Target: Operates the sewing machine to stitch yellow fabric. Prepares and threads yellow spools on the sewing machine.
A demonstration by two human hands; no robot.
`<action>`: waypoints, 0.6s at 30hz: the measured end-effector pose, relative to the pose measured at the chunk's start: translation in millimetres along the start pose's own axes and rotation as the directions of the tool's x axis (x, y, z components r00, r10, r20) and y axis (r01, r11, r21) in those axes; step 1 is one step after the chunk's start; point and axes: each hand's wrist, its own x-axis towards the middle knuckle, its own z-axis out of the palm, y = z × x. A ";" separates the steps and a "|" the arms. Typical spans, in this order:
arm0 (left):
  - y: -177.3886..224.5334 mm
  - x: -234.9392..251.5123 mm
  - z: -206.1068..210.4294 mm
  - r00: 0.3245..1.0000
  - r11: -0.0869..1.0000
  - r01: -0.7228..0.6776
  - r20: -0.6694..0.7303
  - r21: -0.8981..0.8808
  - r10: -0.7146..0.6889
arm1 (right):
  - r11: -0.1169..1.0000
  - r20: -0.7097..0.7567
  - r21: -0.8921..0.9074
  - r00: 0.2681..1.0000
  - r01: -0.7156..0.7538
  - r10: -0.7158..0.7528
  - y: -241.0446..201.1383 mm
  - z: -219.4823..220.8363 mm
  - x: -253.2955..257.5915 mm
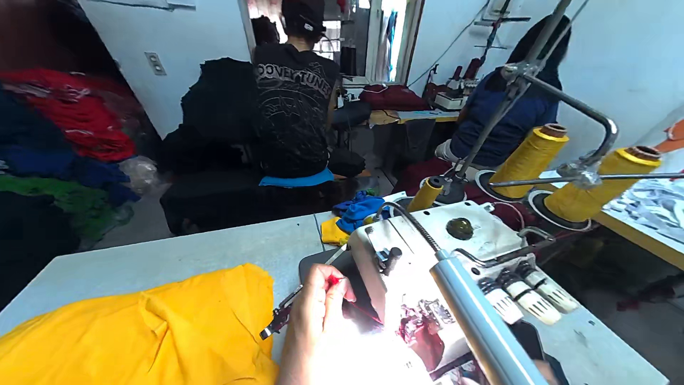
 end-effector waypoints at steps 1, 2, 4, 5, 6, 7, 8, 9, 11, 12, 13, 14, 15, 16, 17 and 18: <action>0.6 -0.4 -0.1 1.000 1.000 -0.022 0.009 0.020 0.022 | 0.997 0.032 -0.075 0.999 0.016 -0.014 -9.9 8.1 4.6; 1.9 -0.9 -0.6 0.999 0.999 -0.035 0.019 0.040 0.034 | 0.991 0.054 -0.129 0.998 0.025 -0.018 -18.4 15.0 11.5; 4.9 -2.3 -1.9 0.999 0.997 -0.024 0.036 0.067 0.021 | 0.970 0.054 -0.239 0.998 0.035 -0.023 -27.1 27.7 24.8; 6.4 -2.5 -2.3 0.999 0.998 -0.004 0.039 0.067 0.002 | 0.961 0.036 -0.273 0.999 0.046 -0.038 -25.6 33.1 27.7; 7.3 -2.6 -2.7 0.999 0.998 0.007 0.042 0.055 -0.010 | 0.959 0.019 -0.279 0.999 0.054 -0.051 -24.5 35.6 30.2; 7.7 -3.2 -2.6 0.999 0.999 0.013 0.040 0.035 -0.015 | 0.963 0.013 -0.264 0.998 0.062 -0.061 -23.6 35.3 32.5; 8.6 -4.1 -2.3 0.999 1.000 0.016 0.037 0.017 -0.017 | 0.968 0.016 -0.240 0.998 0.070 -0.069 -22.0 33.4 34.2; 10.3 -5.0 -2.8 0.999 1.000 0.014 0.040 0.002 -0.014 | 0.972 0.006 -0.219 0.997 0.081 -0.081 -18.8 32.4 35.2; 17.2 -6.3 -3.9 0.998 1.000 0.030 0.053 -0.006 -0.029 | 0.973 -0.020 -0.213 0.995 0.093 -0.099 -8.6 30.5 34.4; 20.8 -6.1 -4.7 0.997 0.999 0.040 0.058 -0.005 -0.040 | 0.972 -0.024 -0.215 0.995 0.091 -0.099 -3.0 28.0 33.8; 24.0 -5.4 -5.0 0.997 0.999 0.045 0.060 0.004 -0.045 | 0.971 -0.025 -0.218 0.994 0.100 -0.108 1.2 25.6 34.7; 26.4 -5.2 -4.2 0.997 0.999 0.048 0.057 0.013 -0.048 | 0.967 -0.024 -0.228 0.993 0.109 -0.118 3.4 23.0 34.9; 28.4 -5.3 -2.8 0.998 0.999 0.050 0.046 0.021 -0.051 | 0.965 -0.021 -0.236 0.993 0.112 -0.120 3.5 19.3 32.9; 29.2 -5.3 -2.0 0.998 0.999 0.044 0.038 0.029 -0.045 | 0.962 -0.007 -0.249 0.993 0.112 -0.117 2.0 15.2 29.3; 28.9 -5.5 -1.7 0.999 0.999 0.034 0.026 0.030 -0.035 | 0.961 0.011 -0.253 0.993 0.114 -0.115 0.1 10.8 24.2; 27.9 -5.8 -1.7 0.999 0.999 0.027 0.022 0.022 -0.028 | 0.962 0.033 -0.252 0.994 0.108 -0.103 -1.8 6.0 16.5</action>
